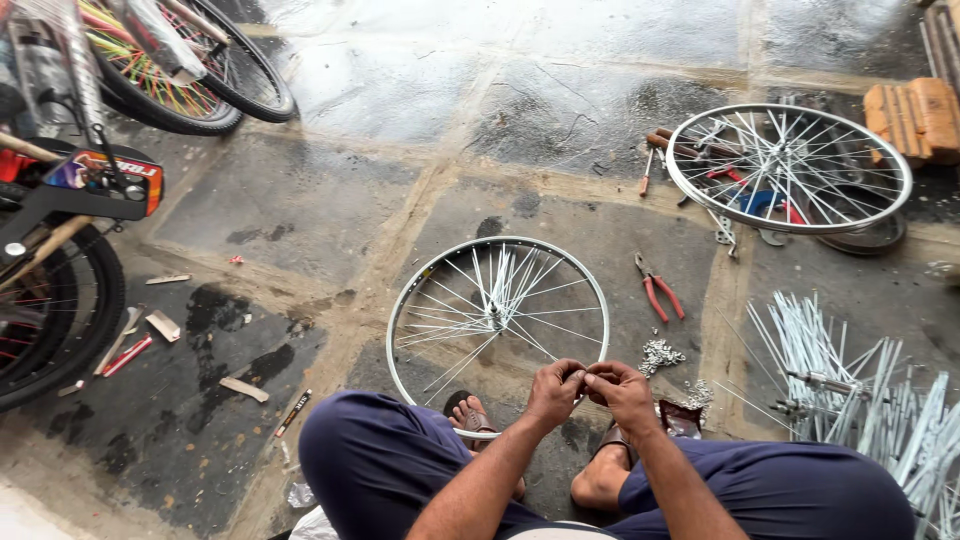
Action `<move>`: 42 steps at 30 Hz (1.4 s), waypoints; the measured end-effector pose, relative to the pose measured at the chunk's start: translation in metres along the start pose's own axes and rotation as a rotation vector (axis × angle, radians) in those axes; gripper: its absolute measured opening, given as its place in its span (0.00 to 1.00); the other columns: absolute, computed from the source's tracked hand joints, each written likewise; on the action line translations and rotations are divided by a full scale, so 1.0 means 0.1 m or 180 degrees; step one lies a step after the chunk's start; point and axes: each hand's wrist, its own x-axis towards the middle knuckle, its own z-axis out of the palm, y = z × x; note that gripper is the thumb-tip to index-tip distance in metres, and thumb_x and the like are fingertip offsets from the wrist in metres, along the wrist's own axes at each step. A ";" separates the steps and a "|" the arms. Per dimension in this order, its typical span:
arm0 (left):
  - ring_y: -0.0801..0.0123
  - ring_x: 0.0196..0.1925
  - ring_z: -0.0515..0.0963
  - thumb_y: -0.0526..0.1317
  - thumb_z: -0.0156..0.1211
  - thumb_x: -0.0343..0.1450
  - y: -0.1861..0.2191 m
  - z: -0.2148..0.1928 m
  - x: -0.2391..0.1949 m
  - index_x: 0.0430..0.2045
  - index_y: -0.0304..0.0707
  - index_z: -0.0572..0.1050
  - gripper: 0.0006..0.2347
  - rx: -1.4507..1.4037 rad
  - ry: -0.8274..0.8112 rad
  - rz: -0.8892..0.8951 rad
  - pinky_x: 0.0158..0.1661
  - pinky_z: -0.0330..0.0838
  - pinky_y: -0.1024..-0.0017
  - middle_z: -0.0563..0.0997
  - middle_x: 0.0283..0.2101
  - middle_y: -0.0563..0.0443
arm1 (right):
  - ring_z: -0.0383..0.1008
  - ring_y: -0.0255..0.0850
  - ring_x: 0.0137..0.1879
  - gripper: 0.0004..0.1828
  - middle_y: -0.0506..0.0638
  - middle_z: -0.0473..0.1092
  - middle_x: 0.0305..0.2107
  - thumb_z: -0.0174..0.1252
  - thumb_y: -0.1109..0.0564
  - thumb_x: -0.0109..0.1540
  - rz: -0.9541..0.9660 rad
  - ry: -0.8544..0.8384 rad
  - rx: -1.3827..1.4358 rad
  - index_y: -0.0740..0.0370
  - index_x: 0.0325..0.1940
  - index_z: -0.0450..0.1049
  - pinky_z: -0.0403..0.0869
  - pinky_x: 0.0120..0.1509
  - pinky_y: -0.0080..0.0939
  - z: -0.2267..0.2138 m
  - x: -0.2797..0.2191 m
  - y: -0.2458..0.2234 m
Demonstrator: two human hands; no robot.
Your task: The person sits on the floor and installs spokes into a bicycle wheel rim, securing them with nipples. The person repeatedly picks up spokes and nipples, inserts the spoke ends into the rim, and tightens the nipples by hand.
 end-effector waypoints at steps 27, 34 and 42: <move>0.71 0.35 0.84 0.36 0.61 0.74 -0.24 -0.13 0.12 0.39 0.30 0.80 0.07 -0.1414 -0.0771 -0.0906 0.37 0.78 0.74 0.85 0.34 0.49 | 0.80 0.33 0.31 0.04 0.50 0.80 0.26 0.67 0.62 0.57 -0.1280 0.0610 -0.2144 0.63 0.36 0.81 0.77 0.35 0.36 0.36 -0.44 -0.50; 0.68 0.38 0.84 0.35 0.65 0.73 -0.30 -0.43 0.18 0.41 0.32 0.79 0.07 -0.2021 -0.1554 -0.1211 0.42 0.80 0.71 0.85 0.38 0.48 | 0.79 0.34 0.32 0.06 0.50 0.80 0.25 0.70 0.62 0.55 -0.1099 0.0161 -0.1831 0.64 0.35 0.80 0.77 0.37 0.35 0.31 -0.39 -0.46; 0.71 0.26 0.75 0.43 0.62 0.75 -0.67 -0.40 0.29 0.30 0.35 0.78 0.10 -0.1369 -0.1876 -0.1107 0.28 0.65 0.74 0.80 0.27 0.51 | 0.79 0.36 0.43 0.08 0.48 0.80 0.35 0.64 0.62 0.61 -0.1338 -0.0489 -0.2030 0.62 0.43 0.81 0.77 0.49 0.35 0.15 -0.24 -0.36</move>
